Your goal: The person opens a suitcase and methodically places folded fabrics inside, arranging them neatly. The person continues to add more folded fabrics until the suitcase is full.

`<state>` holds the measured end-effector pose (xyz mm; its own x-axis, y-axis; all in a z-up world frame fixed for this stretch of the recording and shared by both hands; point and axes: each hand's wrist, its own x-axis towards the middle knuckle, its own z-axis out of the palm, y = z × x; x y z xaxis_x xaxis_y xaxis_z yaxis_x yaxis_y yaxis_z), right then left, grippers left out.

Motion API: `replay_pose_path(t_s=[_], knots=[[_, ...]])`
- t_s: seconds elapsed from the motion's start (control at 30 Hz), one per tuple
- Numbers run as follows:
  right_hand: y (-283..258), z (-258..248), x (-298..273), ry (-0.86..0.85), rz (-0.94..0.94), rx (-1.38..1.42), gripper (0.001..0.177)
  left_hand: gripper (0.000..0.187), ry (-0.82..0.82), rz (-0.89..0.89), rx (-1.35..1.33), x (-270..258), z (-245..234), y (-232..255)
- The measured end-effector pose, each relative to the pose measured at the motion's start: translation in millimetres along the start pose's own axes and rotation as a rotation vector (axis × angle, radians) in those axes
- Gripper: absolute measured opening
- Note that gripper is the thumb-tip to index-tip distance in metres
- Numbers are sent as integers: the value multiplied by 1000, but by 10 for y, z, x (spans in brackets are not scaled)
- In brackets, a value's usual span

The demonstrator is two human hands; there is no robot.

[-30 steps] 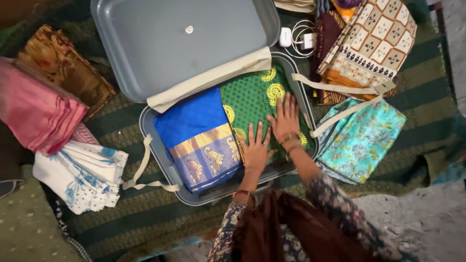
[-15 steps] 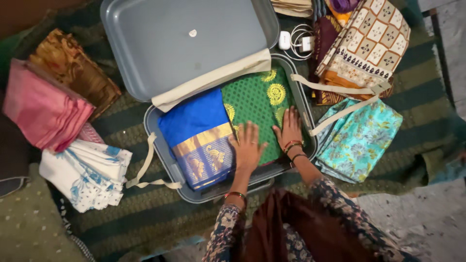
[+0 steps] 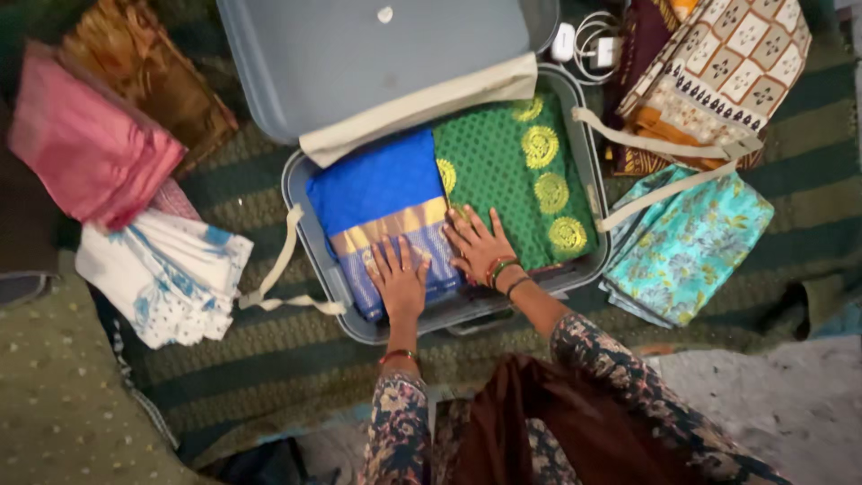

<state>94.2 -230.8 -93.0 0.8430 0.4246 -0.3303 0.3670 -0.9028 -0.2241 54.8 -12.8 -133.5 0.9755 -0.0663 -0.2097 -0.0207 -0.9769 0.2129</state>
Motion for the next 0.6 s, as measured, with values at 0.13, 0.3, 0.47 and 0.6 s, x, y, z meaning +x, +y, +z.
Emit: replay_pose_path(t_s=[0.13,0.3,0.47,0.6], knots=[[-171,-88,46,-141,49,-179,82,80,-74,-55,58,-17,-71,-26],[-549,-120,34,-270,-219,-114,105,86,264,-328,-98,-79,-159,-124],[-792,259,273,-96,-267,-230,86,87,161,-430,-122,2,-173,-224],[-948,753,415,257,-223,-207,63,85,148,-413,-157,74,-231,-220]])
